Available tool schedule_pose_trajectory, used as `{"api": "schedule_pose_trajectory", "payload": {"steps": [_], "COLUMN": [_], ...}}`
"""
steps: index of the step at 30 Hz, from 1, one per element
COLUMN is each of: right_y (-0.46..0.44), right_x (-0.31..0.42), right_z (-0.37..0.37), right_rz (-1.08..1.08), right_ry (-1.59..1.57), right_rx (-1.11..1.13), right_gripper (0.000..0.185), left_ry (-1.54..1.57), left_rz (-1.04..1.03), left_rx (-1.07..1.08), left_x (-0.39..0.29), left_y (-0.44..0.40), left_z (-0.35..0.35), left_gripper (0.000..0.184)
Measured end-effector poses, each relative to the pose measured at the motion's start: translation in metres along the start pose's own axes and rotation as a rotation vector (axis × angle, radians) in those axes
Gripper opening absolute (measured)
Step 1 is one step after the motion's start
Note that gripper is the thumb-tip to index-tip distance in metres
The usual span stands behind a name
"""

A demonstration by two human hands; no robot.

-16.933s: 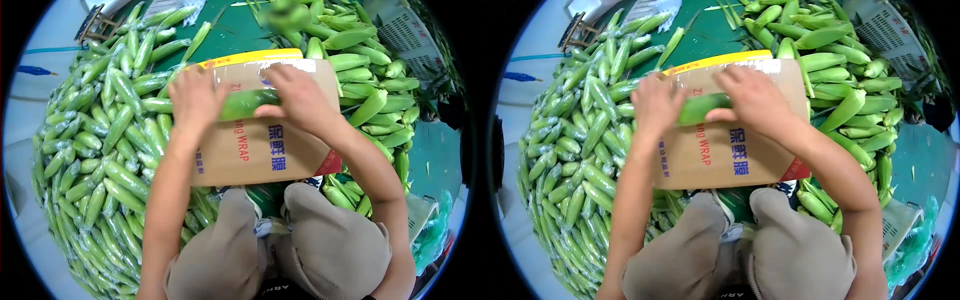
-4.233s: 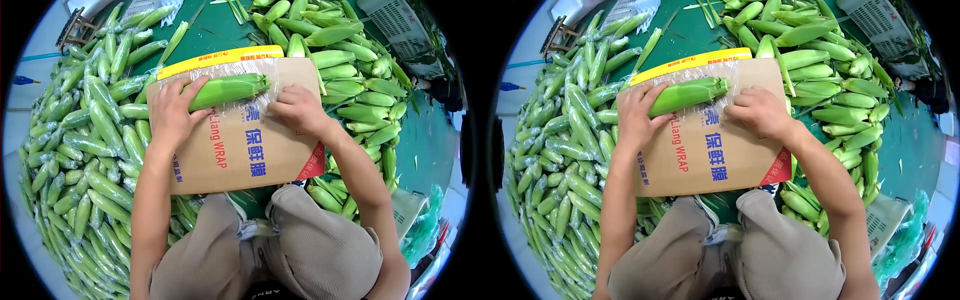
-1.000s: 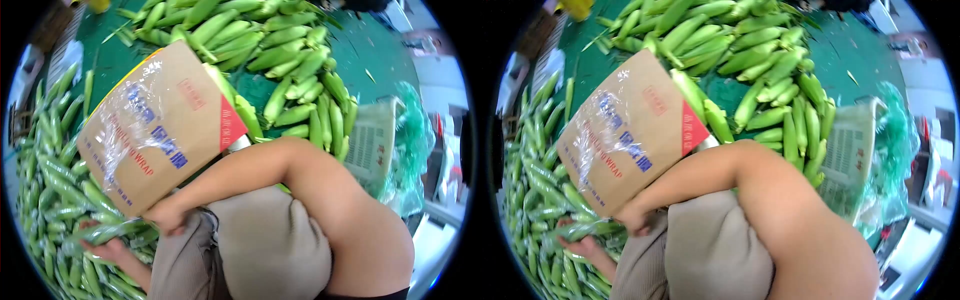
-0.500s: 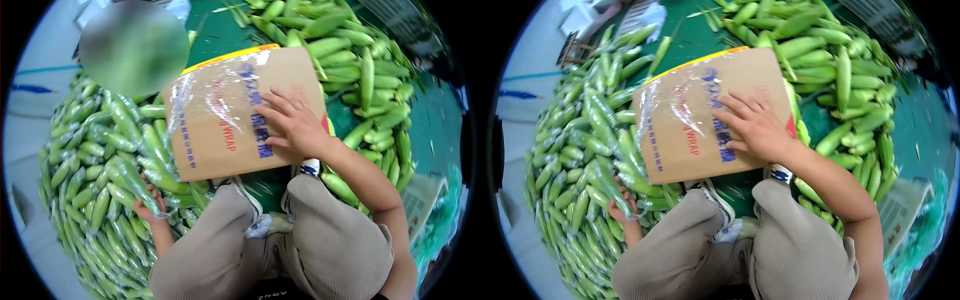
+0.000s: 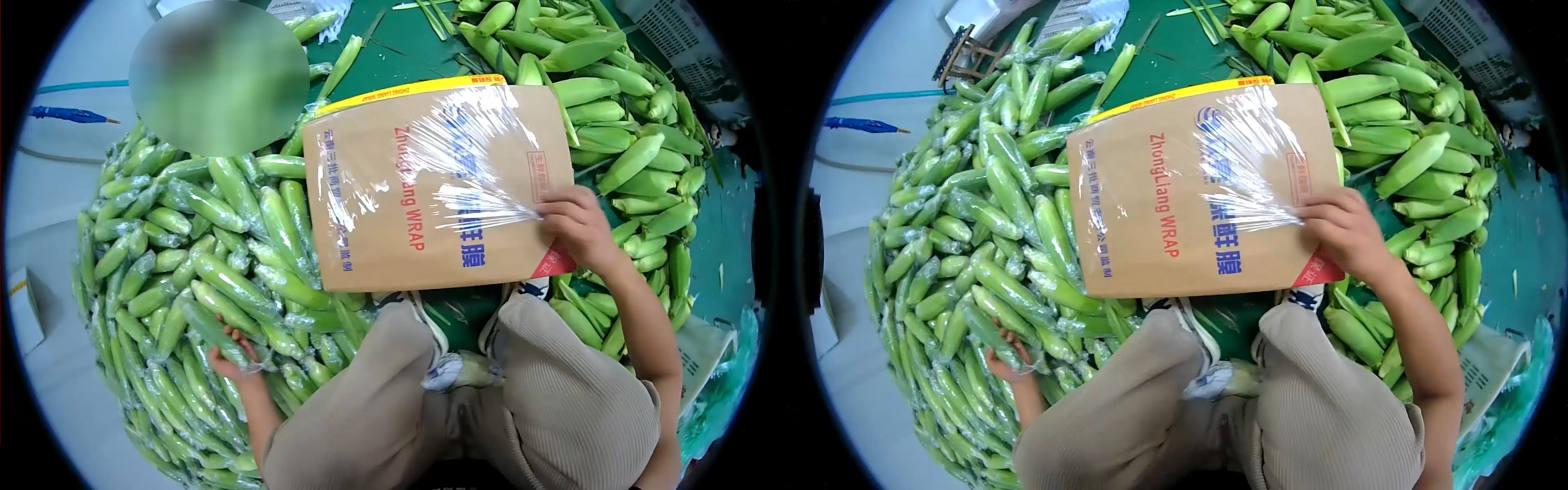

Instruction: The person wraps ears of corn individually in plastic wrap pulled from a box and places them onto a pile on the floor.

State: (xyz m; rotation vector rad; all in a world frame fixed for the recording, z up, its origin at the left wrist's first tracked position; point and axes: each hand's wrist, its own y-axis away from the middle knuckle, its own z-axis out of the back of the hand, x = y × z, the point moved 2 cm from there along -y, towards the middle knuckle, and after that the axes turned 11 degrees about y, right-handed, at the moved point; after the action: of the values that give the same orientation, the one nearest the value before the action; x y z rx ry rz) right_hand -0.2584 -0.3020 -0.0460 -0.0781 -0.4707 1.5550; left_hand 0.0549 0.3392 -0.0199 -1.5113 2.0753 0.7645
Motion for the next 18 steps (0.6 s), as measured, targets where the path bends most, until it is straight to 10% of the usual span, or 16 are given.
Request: {"api": "schedule_pose_trajectory", "payload": {"steps": [3,8,10,14,18], "right_y": [0.035,0.014,0.025,0.033,0.039], "right_x": [-0.016,-0.008,-0.006,-0.005,0.000], "right_z": [0.010,0.007,0.000,0.001,-0.001], "right_rz": [0.009,0.052,0.020,-0.018,-0.102], "right_ry": [0.039,0.107,0.132,0.064,-0.042], "right_rx": [-0.013,-0.039,-0.046,-0.048,-0.116], "right_gripper": [0.021,0.022,0.024,0.031,0.026], "left_ry": [-0.096,-0.863,-1.564,-2.322,-2.435], "left_rz": [-0.124,-0.933,-1.171,-1.077,-0.829], "left_rx": [-0.091,-0.558,-0.487,0.141,0.190], "left_x": [-0.019,-0.046,-0.084,-0.116,-0.024], "left_y": [-0.011,-0.028,-0.050,-0.145,-0.234], "left_z": [0.027,-0.052,-0.072,-0.077,0.005], "left_gripper": [0.077,0.078,0.078,0.086,0.091]}}
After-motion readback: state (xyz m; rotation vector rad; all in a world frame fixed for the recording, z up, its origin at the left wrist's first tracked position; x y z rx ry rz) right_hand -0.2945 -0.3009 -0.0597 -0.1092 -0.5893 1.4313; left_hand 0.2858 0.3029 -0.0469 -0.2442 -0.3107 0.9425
